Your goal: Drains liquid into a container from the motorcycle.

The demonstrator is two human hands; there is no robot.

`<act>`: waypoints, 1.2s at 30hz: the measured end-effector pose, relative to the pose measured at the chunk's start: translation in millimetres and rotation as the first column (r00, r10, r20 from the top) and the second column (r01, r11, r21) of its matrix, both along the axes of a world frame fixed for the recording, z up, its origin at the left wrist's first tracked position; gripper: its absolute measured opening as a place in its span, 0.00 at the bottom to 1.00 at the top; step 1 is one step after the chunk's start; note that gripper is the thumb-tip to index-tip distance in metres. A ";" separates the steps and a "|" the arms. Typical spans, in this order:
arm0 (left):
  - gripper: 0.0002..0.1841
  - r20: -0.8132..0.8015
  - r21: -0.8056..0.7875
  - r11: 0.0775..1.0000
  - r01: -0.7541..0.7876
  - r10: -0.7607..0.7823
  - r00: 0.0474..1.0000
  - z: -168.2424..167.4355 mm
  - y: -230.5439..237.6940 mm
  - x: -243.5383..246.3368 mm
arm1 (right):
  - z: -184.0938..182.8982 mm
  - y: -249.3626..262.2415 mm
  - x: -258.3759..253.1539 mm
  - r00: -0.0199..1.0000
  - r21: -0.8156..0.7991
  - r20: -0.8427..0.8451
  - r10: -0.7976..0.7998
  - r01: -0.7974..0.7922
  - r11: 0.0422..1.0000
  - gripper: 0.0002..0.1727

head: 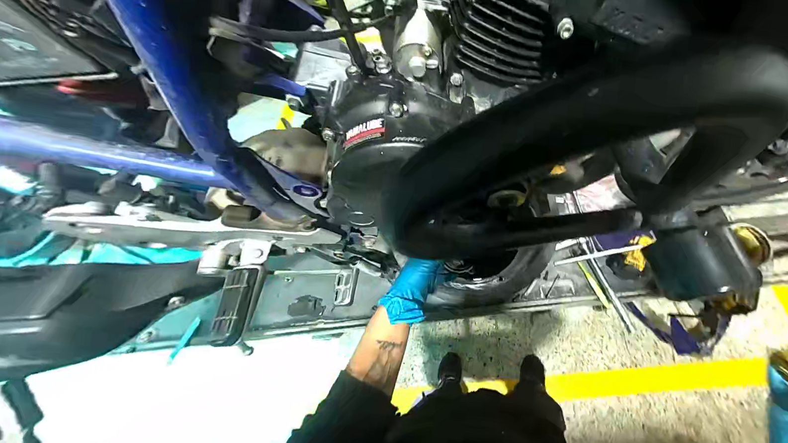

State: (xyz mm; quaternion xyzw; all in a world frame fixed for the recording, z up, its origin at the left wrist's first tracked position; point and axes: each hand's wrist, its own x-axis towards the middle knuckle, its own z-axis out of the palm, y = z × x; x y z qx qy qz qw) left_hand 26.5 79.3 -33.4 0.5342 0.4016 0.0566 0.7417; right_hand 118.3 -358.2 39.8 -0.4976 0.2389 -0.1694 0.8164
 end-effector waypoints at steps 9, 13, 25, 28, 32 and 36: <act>0.26 -0.023 0.122 0.910 0.396 -0.396 0.918 13.3 19.5 -12.3 | -37.4 140.0 -72.4 0.942 0.274 0.241 0.232 -0.295 0.915 0.11; 0.28 -0.055 0.124 0.890 0.439 -0.436 0.899 11.3 20.1 -9.6 | -41.8 201.5 -79.5 0.911 0.295 0.275 0.308 -0.385 0.874 0.32; 0.21 -0.177 0.316 0.768 0.557 -0.529 0.830 5.7 38.7 -5.4 | -67.1 263.5 -105.5 0.840 -0.047 0.328 0.432 -0.443 0.895 0.33; 0.15 -0.153 0.364 0.780 0.509 -0.489 0.859 5.3 37.5 -3.0 | -73.0 272.3 -95.5 0.901 0.064 0.321 0.291 -0.327 0.943 0.37; 0.09 -0.153 0.369 0.805 0.465 -0.441 0.885 5.7 33.8 -3.2 | -64.3 278.5 -96.7 0.929 0.088 0.301 0.217 -0.254 0.963 0.34; 0.09 -0.188 0.376 0.797 0.473 -0.434 0.881 6.5 29.1 -2.9 | -82.8 279.2 -96.4 0.950 0.097 0.285 0.127 -0.160 0.982 0.38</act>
